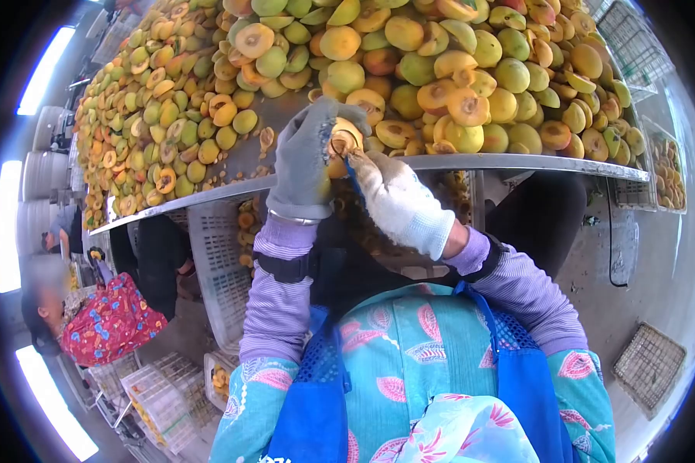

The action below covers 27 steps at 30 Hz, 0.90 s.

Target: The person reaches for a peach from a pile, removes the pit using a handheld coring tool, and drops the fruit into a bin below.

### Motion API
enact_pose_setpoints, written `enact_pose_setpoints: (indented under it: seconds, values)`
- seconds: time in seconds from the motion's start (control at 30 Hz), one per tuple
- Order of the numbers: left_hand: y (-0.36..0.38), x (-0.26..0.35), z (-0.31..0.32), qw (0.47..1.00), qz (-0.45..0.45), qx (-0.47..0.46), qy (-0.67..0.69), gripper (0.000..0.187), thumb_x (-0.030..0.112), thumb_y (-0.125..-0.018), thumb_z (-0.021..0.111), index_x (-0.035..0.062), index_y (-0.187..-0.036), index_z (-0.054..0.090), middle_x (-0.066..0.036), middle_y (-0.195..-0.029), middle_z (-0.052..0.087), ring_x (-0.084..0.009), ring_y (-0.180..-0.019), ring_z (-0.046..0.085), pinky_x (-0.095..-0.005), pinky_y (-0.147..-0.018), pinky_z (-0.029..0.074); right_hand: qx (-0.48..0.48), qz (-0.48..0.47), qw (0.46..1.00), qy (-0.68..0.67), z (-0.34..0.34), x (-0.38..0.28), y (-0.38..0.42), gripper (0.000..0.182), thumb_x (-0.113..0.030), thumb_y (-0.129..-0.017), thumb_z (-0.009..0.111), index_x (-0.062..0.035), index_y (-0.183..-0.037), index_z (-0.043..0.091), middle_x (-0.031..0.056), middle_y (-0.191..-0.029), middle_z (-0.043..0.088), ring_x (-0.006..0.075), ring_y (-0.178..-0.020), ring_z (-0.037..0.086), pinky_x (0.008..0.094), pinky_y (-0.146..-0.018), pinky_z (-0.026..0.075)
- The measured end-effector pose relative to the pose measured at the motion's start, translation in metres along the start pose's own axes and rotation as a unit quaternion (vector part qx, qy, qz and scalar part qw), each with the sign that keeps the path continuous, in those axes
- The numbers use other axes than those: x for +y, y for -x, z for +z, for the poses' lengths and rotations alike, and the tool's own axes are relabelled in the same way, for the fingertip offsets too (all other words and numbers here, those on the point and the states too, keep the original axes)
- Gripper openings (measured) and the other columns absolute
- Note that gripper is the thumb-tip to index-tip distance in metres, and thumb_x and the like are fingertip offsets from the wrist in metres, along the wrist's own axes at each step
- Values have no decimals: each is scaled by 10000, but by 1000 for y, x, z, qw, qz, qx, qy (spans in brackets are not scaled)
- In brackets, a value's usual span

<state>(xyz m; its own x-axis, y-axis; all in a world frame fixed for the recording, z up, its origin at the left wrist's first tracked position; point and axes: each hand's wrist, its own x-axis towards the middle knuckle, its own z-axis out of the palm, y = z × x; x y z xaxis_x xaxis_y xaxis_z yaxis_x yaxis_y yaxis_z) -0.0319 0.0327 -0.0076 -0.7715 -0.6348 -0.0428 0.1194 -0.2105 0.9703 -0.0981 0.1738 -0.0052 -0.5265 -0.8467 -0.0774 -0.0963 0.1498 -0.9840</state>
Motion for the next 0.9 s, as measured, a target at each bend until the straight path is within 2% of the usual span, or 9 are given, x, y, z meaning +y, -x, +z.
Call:
enact_pose_setpoints:
  seconds: [0.13, 0.3, 0.47, 0.53, 0.57, 0.63, 0.7, 0.83, 0.9]
  values:
    - [4, -3, 9, 988, 97, -6, -118, 289, 248, -940, 568, -31, -953, 645, -132, -833, 681, -191, -688, 655, -284, -629, 545, 0, 248, 939, -238, 18, -13, 5, 425, -397, -1000, 406, -14, -921, 573, 145, -690, 574, 308, -596, 520, 399, -619, 463]
    - [-4, 3, 6, 993, -46, -48, -93, 273, 233, -922, 572, -26, -953, 650, -119, -803, 666, -176, -652, 636, -304, -644, 530, 8, 173, 934, -312, 30, 14, 9, 391, -484, -989, 435, -121, -884, 537, -3, -648, 486, 113, -475, 448, 253, -387, 348]
    - [-33, 24, 5, 939, -65, -265, -211, 249, 220, -917, 565, -14, -891, 647, -105, -789, 650, -182, -701, 637, -307, -645, 512, -194, 260, 718, -616, 23, 24, 11, 498, -614, -947, 421, -143, -814, 515, -6, -538, 440, 136, -434, 431, 266, -406, 334]
    - [-46, 28, 5, 806, 249, -413, -343, 267, 228, -930, 543, -9, -853, 638, -99, -787, 644, -188, -746, 637, -300, -662, 508, -213, 221, 666, -680, 20, 15, 9, 494, -616, -942, 430, -148, -808, 516, -12, -530, 423, 136, -424, 414, 273, -413, 327]
    - [-38, 25, 8, 805, 248, -412, -347, 267, 228, -930, 543, -9, -853, 638, -99, -787, 644, -188, -746, 637, -300, -662, 508, -233, 179, 604, -741, 19, 8, 8, 490, -617, -936, 438, -153, -803, 516, -18, -521, 406, 136, -413, 398, 281, -420, 321]
    - [-15, 8, 16, 977, 6, -214, 23, 285, 244, -935, 536, -9, -851, 637, -79, -791, 652, -174, -763, 636, -292, -690, 509, -239, 199, 616, -723, 10, 7, 7, 453, -573, -945, 469, -143, -810, 512, -19, -514, 385, 129, -401, 375, 288, -419, 308]
    - [-20, -3, 6, 976, -38, -212, 9, 317, 270, -944, 531, -17, -860, 639, -93, -800, 658, -184, -750, 631, -293, -703, 508, -230, 217, 709, -630, 4, 13, 15, 458, -573, -949, 465, -133, -831, 515, -26, -514, 383, 120, -398, 369, 285, -419, 302]
    - [-15, 6, 5, 928, -2, -286, -237, 429, 360, -970, 487, -24, -862, 642, -144, -779, 652, -229, -735, 629, -325, -690, 511, -246, 223, 690, -643, 13, 19, 16, 464, -569, -962, 438, -126, -849, 519, -34, -525, 385, 111, -395, 369, 282, -417, 297]
    - [-1, -4, 12, 966, -119, -171, 154, 437, 388, -975, 482, -19, -924, 632, -135, -807, 661, -236, -746, 639, -345, -681, 522, -300, 186, 521, -777, 18, 14, 13, 462, -552, -980, 407, -123, -853, 521, -39, -544, 392, 104, -397, 372, 281, -436, 315]
